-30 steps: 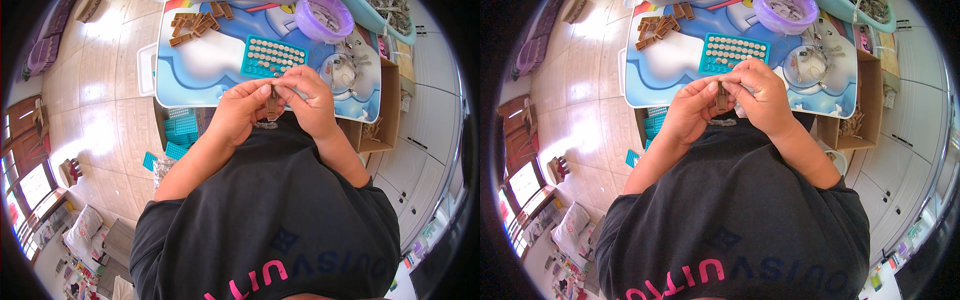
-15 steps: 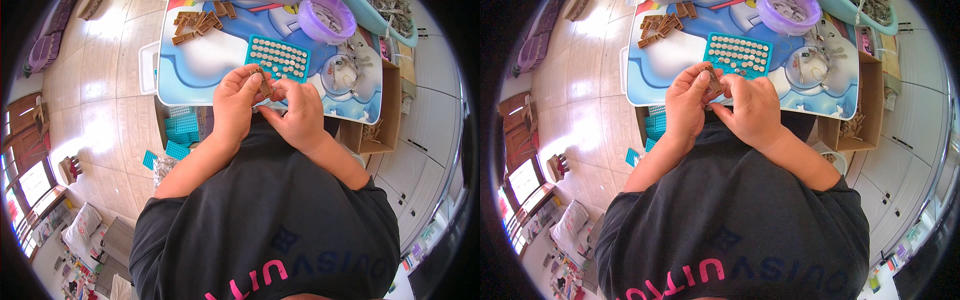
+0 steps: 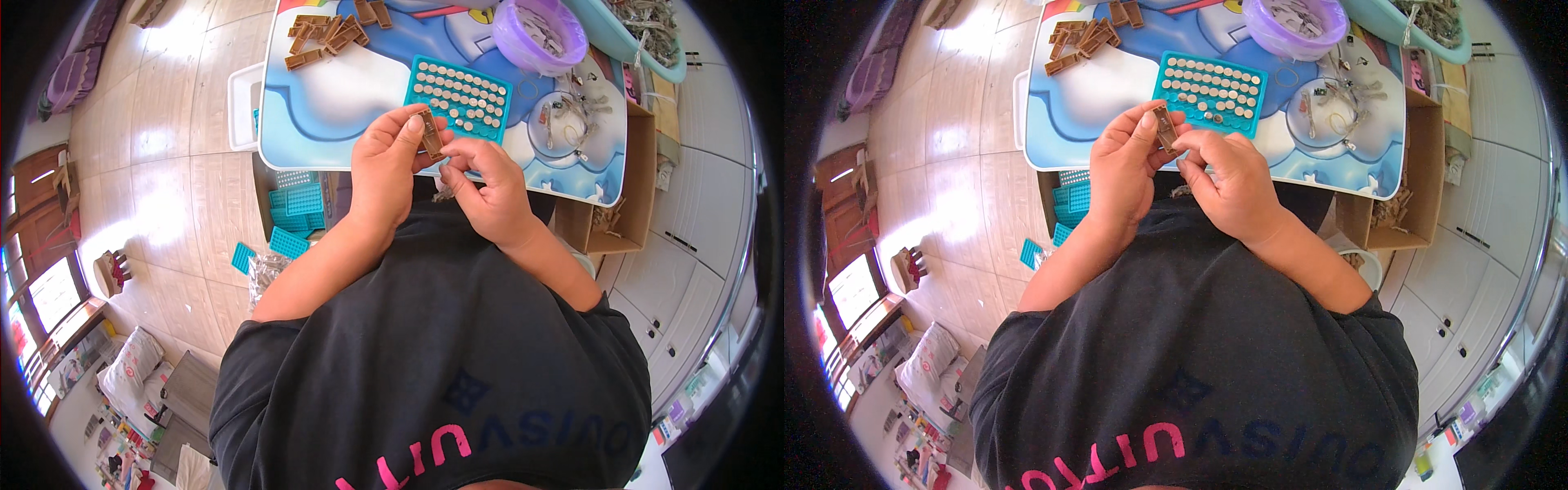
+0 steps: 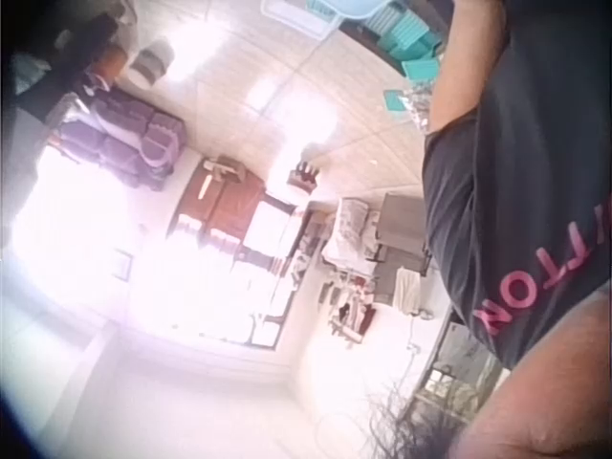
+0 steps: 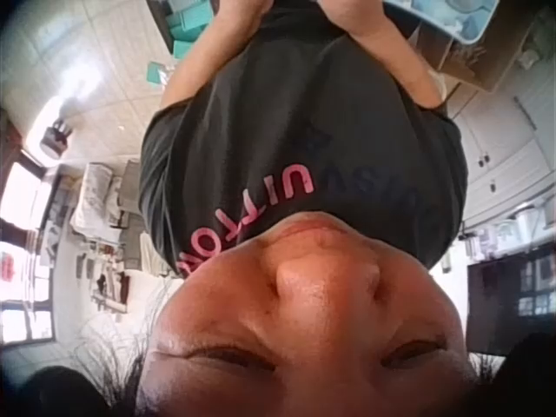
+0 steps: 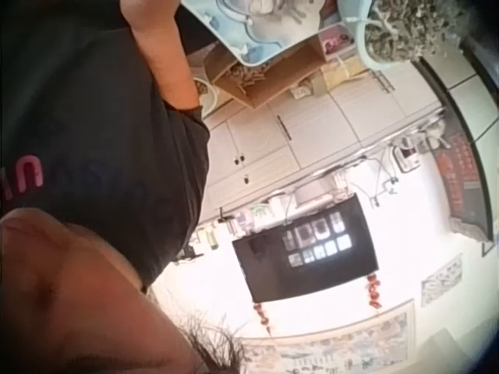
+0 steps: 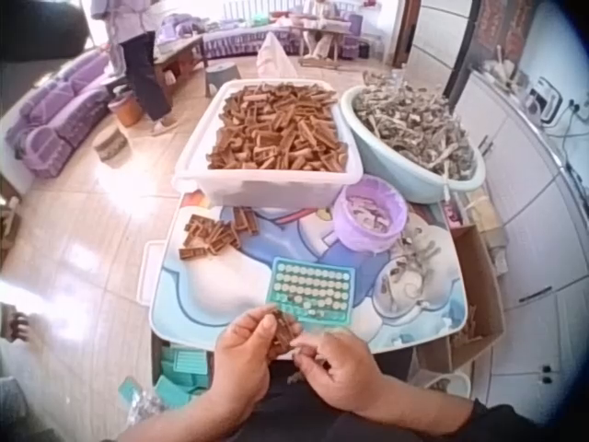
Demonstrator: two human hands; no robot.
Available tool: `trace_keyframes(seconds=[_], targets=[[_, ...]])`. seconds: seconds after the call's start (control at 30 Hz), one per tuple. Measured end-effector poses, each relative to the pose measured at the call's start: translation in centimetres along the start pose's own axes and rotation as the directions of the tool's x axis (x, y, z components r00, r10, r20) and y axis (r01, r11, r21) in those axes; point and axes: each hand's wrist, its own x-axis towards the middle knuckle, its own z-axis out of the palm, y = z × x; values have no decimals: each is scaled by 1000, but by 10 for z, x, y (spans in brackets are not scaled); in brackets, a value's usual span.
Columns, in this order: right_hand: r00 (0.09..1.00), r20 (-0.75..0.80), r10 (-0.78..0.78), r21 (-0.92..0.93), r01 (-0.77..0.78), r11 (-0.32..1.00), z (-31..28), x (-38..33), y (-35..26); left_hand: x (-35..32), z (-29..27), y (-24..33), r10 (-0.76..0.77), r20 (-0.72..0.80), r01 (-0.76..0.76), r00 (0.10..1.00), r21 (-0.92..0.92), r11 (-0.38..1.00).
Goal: The person assembles small metal components and plastic parts by hand at a workshop table, taking them from component trays and combining them into a finished assembly.
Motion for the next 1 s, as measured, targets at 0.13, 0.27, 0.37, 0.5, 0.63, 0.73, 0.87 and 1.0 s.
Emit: trace_keyframes(seconds=[0.13, 0.27, 0.37, 0.5, 0.63, 0.73, 0.87, 1.0], targets=[[980, 22, -196, -119, 197, 973, -1, 5, 3, 0, 0, 0, 0, 4, 0, 1000, -4, 1000], [986, 50, -157, -155, 163, 974, -1, 5, -1, -2, -1, 1, -2, 9, 1, 1000, 24, 1000], [988, 131, -86, -156, 107, 982, -4, 8, -2, -1, -2, -1, -6, 5, 6, 1000, 49, 999], [986, 80, -146, -191, 159, 969, -5, 13, -5, -3, -3, 2, -19, 25, 16, 1000, 97, 995], [969, 12, -246, -278, 240, 930, -1, 18, 0, -1, -6, -1, 0, 18, -1, 1000, 78, 997], [972, 36, -233, -244, 234, 941, 0, 20, 4, 0, -12, -4, -10, 28, 9, 1000, 46, 999], [992, -63, -106, -164, 94, 982, 5, 26, 7, -1, -14, -5, -64, 77, 58, 995, 75, 995], [997, -67, 46, -43, -49, 998, 3, 35, 16, 0, -19, -3, -138, 125, 127, 982, 97, 987]])
